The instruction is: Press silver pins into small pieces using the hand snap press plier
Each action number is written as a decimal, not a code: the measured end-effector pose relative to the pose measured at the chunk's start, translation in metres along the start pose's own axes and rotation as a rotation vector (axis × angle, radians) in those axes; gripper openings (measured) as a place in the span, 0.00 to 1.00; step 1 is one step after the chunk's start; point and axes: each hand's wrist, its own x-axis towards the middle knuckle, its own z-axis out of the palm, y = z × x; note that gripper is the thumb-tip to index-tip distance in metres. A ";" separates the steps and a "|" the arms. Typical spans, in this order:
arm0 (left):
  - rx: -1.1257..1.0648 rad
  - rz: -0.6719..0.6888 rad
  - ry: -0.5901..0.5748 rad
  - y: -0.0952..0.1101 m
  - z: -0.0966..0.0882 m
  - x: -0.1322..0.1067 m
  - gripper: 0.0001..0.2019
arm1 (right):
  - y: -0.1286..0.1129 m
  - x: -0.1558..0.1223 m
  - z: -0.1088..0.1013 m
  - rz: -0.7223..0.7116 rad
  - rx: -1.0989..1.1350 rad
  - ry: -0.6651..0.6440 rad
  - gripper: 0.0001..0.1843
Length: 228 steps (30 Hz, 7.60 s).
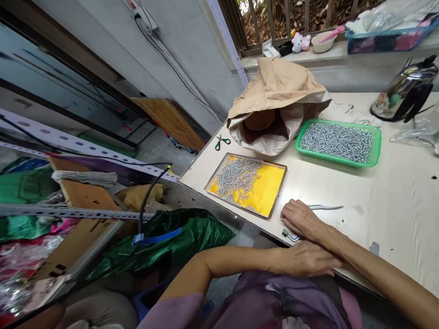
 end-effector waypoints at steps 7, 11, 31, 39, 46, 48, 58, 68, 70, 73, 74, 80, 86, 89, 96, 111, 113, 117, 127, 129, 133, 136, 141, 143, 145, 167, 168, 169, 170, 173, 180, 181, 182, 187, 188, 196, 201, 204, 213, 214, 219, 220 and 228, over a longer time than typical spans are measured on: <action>0.153 -0.307 0.203 -0.085 -0.080 -0.030 0.11 | 0.053 0.003 -0.093 0.337 -0.033 0.564 0.04; 0.388 -0.837 0.384 -0.134 -0.128 -0.026 0.08 | 0.103 -0.002 -0.131 0.627 -0.181 0.591 0.15; -0.446 -0.833 0.105 -0.053 -0.105 -0.013 0.07 | -0.049 -0.100 -0.011 0.598 -0.047 -0.159 0.15; -0.543 -0.953 -0.006 -0.026 -0.068 -0.012 0.07 | -0.051 -0.099 -0.011 0.574 -0.126 -0.153 0.15; -0.527 -0.998 -0.160 -0.030 -0.067 -0.012 0.08 | -0.050 -0.100 -0.011 0.573 -0.135 -0.124 0.12; -0.521 -1.011 -0.229 -0.029 -0.071 -0.009 0.08 | -0.050 -0.099 -0.011 0.573 -0.128 -0.141 0.11; -0.594 -1.083 -0.293 -0.025 -0.077 -0.004 0.06 | -0.029 -0.104 -0.020 0.578 -0.148 -0.062 0.37; -0.638 -1.119 -0.246 -0.026 -0.070 -0.009 0.07 | 0.002 -0.094 -0.026 0.508 -0.168 -0.165 0.43; -0.653 -1.113 -0.255 -0.028 -0.069 -0.012 0.08 | -0.002 -0.092 -0.029 0.503 -0.177 -0.164 0.38; -0.548 -1.038 -0.270 -0.028 -0.068 -0.019 0.09 | -0.008 -0.093 -0.032 0.482 -0.169 -0.160 0.33; -0.453 -0.968 -0.232 -0.027 -0.068 -0.021 0.09 | -0.009 -0.093 -0.032 0.476 -0.165 -0.160 0.32; 0.089 -0.276 0.015 -0.019 -0.054 -0.005 0.13 | -0.013 -0.094 -0.025 0.484 -0.158 -0.120 0.33; 0.185 0.023 -0.153 -0.026 -0.039 0.036 0.30 | -0.018 -0.102 -0.026 0.544 -0.164 -0.120 0.37; 0.217 0.061 -0.214 -0.030 -0.041 0.045 0.32 | -0.021 -0.103 -0.030 0.612 -0.186 -0.155 0.31; 0.309 0.096 -0.268 -0.028 -0.046 0.063 0.15 | -0.010 -0.100 -0.037 0.658 -0.253 -0.207 0.14; 0.241 0.041 -0.047 -0.035 -0.026 0.059 0.17 | 0.015 -0.110 -0.048 0.574 -0.102 -0.148 0.16; 0.212 0.031 0.045 -0.030 -0.012 0.049 0.19 | 0.023 -0.114 -0.053 0.545 -0.049 -0.150 0.17; 0.118 0.095 0.114 -0.016 0.019 0.029 0.19 | 0.041 -0.117 -0.050 0.614 -0.155 -0.118 0.14; 0.006 0.139 0.079 -0.002 0.020 0.030 0.24 | 0.037 -0.061 -0.050 0.481 -0.284 -0.198 0.11; 0.010 0.183 0.022 0.002 0.021 0.024 0.23 | 0.017 -0.043 -0.042 0.282 -0.175 -0.259 0.10; 0.049 0.314 -0.016 -0.002 0.018 -0.018 0.16 | -0.007 -0.024 -0.018 0.077 -0.133 -0.328 0.11; 0.150 0.209 0.170 -0.029 -0.012 -0.049 0.12 | -0.005 -0.025 -0.002 0.037 -0.129 -0.247 0.13; 0.452 -0.426 0.499 -0.110 -0.093 -0.051 0.12 | 0.004 -0.030 -0.006 0.090 0.243 -0.017 0.16; 0.505 -0.589 0.454 -0.137 -0.113 -0.045 0.11 | 0.009 -0.030 -0.022 0.245 0.335 0.192 0.14; 0.535 -0.670 0.337 -0.153 -0.124 -0.042 0.11 | 0.017 -0.027 -0.048 0.416 0.285 0.417 0.12; 0.588 -0.288 -0.323 -0.175 -0.173 -0.033 0.10 | 0.023 -0.093 -0.099 0.594 -0.004 0.235 0.14; 0.562 -0.315 -0.305 -0.174 -0.174 -0.034 0.10 | 0.009 -0.099 -0.091 0.574 0.026 0.165 0.14; 0.538 -0.349 -0.278 -0.174 -0.174 -0.035 0.10 | -0.004 -0.104 -0.083 0.566 0.047 0.100 0.14; 0.517 -0.386 -0.244 -0.174 -0.173 -0.037 0.09 | -0.014 -0.109 -0.074 0.564 0.059 0.046 0.15; 0.459 -0.499 -0.138 -0.176 -0.167 -0.042 0.07 | -0.036 -0.116 -0.054 0.558 0.068 -0.043 0.17; 0.084 -0.767 0.144 -0.151 -0.166 -0.042 0.03 | -0.032 -0.118 -0.024 0.563 0.031 0.042 0.16; -0.044 -0.787 0.182 -0.142 -0.162 -0.039 0.03 | -0.030 -0.119 -0.021 0.567 0.017 0.037 0.15; -0.185 -0.794 0.205 -0.131 -0.155 -0.037 0.04 | -0.029 -0.119 -0.020 0.564 0.002 0.018 0.15; -0.827 -0.784 0.091 -0.063 -0.103 -0.016 0.10 | -0.030 -0.114 -0.024 0.547 -0.090 -0.152 0.14; -0.900 -0.803 0.058 -0.052 -0.093 -0.012 0.11 | -0.031 -0.113 -0.026 0.546 -0.114 -0.167 0.14; -0.876 -0.979 0.109 -0.033 -0.061 0.009 0.09 | -0.033 -0.109 -0.030 0.488 -0.232 -0.158 0.15; -0.937 -1.072 0.079 -0.038 -0.054 0.004 0.08 | -0.028 -0.109 -0.040 0.472 -0.267 -0.110 0.15; -0.983 -1.091 0.054 -0.037 -0.053 0.005 0.08 | -0.025 -0.111 -0.040 0.464 -0.287 -0.089 0.16; -0.874 -1.147 -0.099 -0.029 -0.058 0.020 0.09 | -0.027 -0.116 -0.032 0.440 -0.270 -0.039 0.14; -0.852 -1.145 -0.122 -0.030 -0.058 0.021 0.09 | -0.027 -0.116 -0.032 0.445 -0.255 -0.042 0.14; -0.750 -1.091 -0.244 -0.037 -0.062 0.025 0.09 | -0.028 -0.117 -0.031 0.463 -0.211 -0.036 0.15; -0.737 -1.079 -0.269 -0.037 -0.064 0.026 0.09 | -0.028 -0.117 -0.031 0.464 -0.209 -0.039 0.15; -0.772 -1.087 -0.223 -0.029 -0.062 0.025 0.07 | -0.030 -0.117 -0.025 0.476 -0.240 -0.042 0.15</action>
